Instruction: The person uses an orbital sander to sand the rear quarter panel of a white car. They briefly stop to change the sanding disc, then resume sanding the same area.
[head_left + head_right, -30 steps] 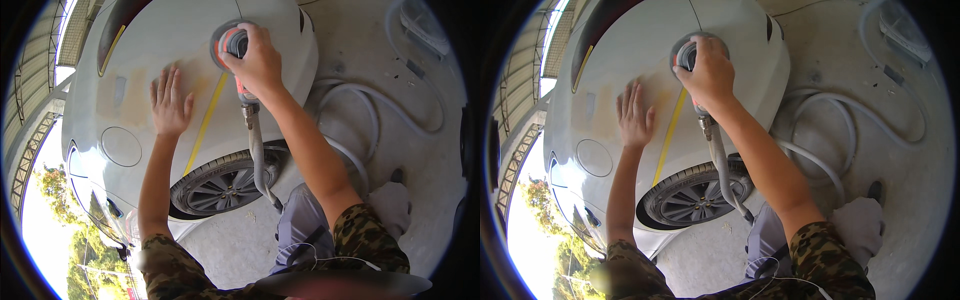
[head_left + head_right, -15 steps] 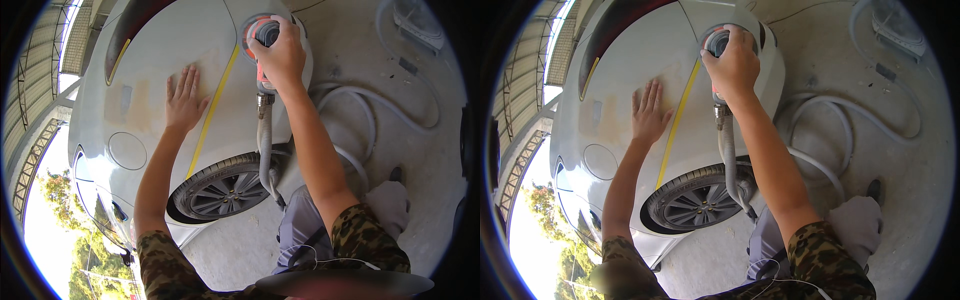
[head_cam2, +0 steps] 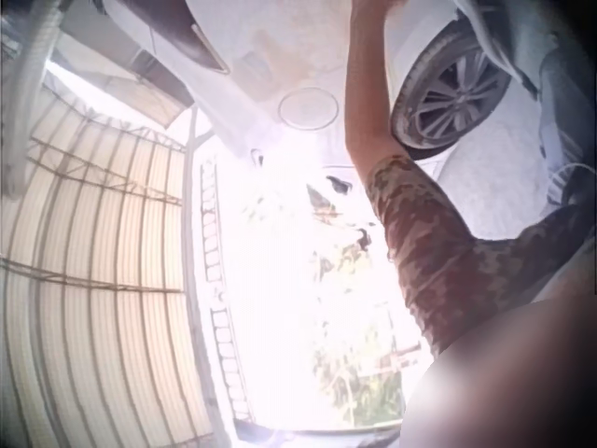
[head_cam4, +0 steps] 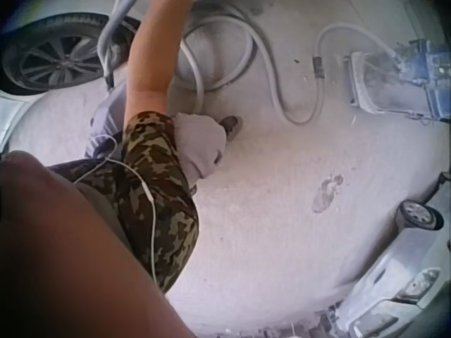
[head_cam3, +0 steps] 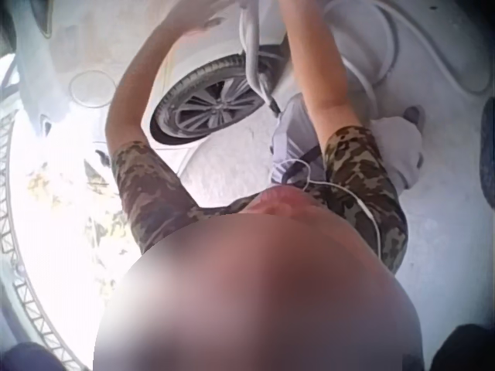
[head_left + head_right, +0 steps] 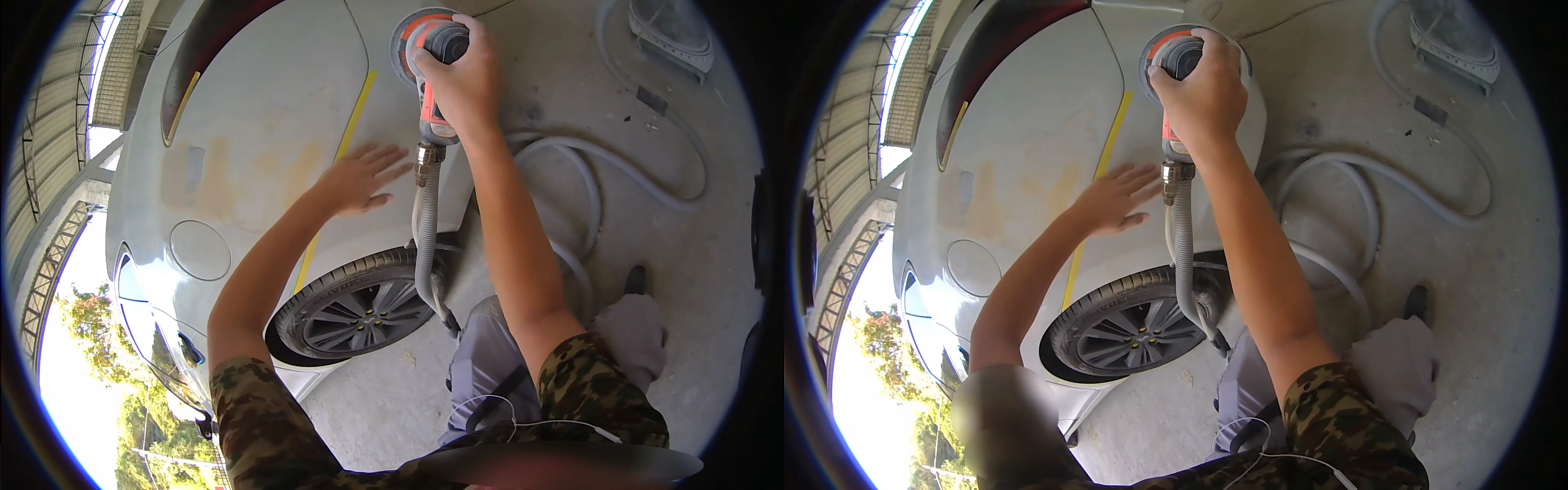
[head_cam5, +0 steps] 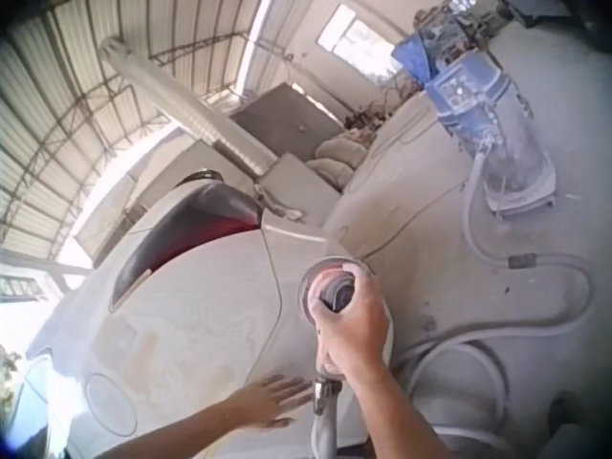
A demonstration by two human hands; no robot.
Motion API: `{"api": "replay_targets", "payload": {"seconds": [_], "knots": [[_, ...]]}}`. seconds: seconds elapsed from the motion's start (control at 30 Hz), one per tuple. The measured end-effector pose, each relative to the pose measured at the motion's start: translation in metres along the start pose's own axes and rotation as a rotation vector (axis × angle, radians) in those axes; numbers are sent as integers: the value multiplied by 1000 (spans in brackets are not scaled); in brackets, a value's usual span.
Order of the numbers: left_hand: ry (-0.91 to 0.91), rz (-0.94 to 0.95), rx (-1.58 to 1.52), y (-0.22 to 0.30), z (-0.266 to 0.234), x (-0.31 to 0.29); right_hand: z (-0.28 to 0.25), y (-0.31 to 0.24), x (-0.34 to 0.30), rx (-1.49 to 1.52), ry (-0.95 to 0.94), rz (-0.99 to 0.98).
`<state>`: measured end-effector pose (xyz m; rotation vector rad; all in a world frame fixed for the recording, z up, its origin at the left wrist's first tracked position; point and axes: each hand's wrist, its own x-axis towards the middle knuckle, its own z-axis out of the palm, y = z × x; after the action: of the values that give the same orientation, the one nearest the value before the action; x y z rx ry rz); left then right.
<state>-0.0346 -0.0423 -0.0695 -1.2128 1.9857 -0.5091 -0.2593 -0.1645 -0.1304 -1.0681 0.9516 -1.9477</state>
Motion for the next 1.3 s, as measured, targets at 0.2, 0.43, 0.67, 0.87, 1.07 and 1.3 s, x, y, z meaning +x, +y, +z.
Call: {"api": "replay_targets", "payload": {"seconds": [0.2, 0.43, 0.67, 0.87, 1.07, 1.3], "knots": [[570, -752, 463, -97, -62, -20, 5, 0, -10, 16, -39, -2], [117, -296, 310, -22, -19, -7, 20, -6, -27, 23, -112, 49], [285, -476, 293, -49, -29, -22, 21, -2, -26, 2, -108, 21], [100, -347, 306, -3, 8, -47, 22, 0, -30, -19, -118, 52], [206, -514, 298, -27, -5, -67, 19, 13, -24, 20, -102, 10], [356, -737, 241, 19, 62, -170, 7, 27, -3, 102, -67, 25]]}}
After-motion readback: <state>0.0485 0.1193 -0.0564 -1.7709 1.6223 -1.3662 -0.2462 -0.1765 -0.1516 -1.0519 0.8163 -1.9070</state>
